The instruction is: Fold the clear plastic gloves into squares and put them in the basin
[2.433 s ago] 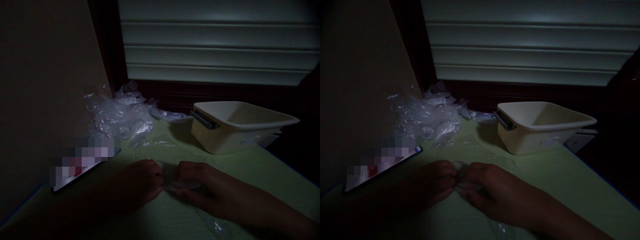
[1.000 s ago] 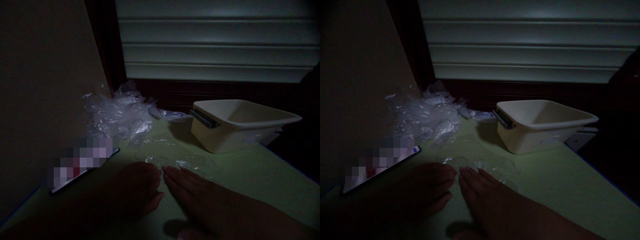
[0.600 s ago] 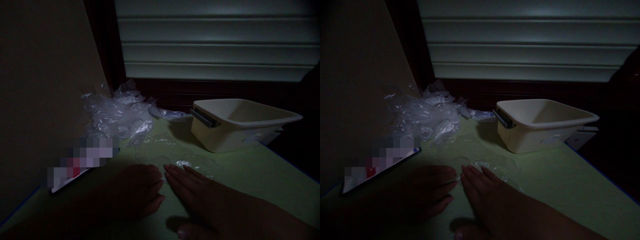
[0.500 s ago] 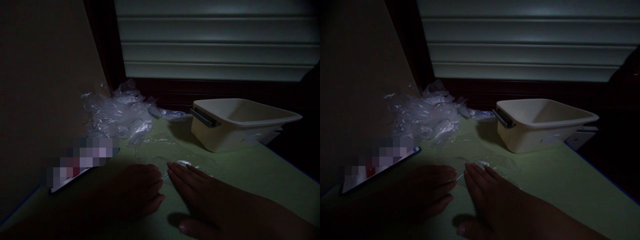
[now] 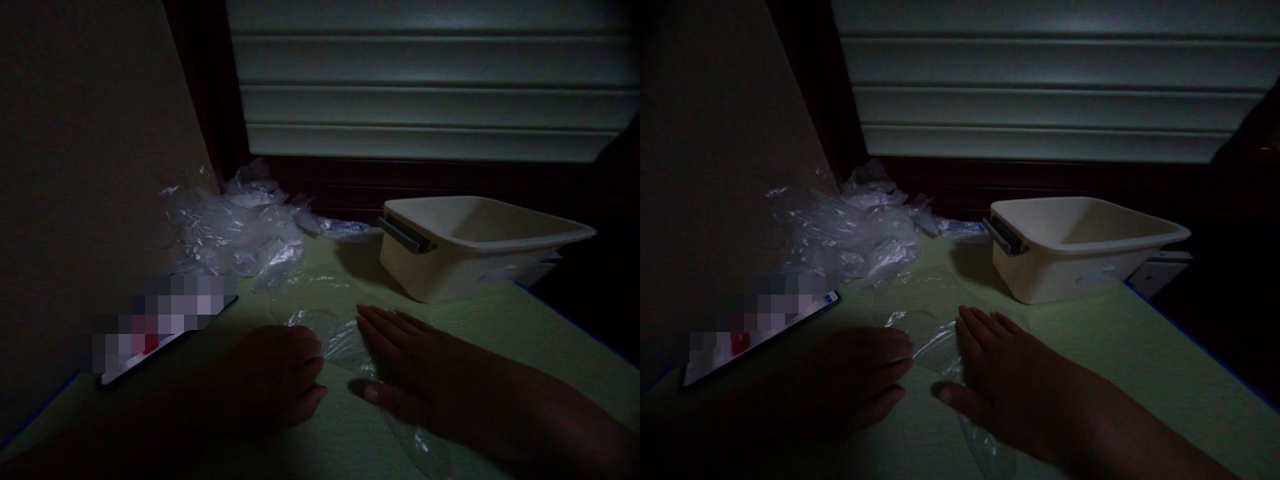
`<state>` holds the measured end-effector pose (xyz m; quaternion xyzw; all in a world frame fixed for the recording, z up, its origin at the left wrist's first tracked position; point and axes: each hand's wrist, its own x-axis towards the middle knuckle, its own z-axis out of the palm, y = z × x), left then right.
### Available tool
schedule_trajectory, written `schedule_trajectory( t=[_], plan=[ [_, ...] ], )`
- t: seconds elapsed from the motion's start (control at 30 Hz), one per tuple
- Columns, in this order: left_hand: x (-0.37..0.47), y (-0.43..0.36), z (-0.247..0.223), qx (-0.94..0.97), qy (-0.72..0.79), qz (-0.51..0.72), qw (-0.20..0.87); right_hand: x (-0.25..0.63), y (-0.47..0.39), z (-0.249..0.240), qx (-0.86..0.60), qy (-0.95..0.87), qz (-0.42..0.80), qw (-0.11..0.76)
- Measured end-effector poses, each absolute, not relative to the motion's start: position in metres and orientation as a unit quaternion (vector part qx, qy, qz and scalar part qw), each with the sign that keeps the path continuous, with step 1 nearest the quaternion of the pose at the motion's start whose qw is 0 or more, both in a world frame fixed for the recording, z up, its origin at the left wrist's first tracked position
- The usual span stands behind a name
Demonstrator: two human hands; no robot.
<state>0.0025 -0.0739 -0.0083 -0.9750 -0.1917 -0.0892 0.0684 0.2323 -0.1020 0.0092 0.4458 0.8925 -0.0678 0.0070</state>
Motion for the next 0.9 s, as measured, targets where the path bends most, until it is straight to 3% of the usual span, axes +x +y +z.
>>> schedule_trajectory(
  t=[0.2, 0.4, 0.67, 0.9],
  plan=[
    [0.003, -0.074, -0.011, -0.971, -0.207, -0.095, 0.067, 0.226, -0.090, 0.017, 0.426, 0.901, -0.002, -0.086],
    [0.004, -0.074, -0.007, -0.974, -0.196, -0.084, 0.070, 0.224, -0.081, 0.007, 0.449, 0.890, 0.036, -0.069],
    [0.003, -0.076, -0.012, -0.958, -0.170, -0.209, 0.101, 0.217, -0.085, -0.002, 0.442, 0.895, 0.035, -0.056],
    [0.005, -0.077, -0.004, -0.970, -0.147, -0.162, 0.110, 0.209, -0.089, -0.005, 0.437, 0.896, 0.026, -0.078]
  ],
)
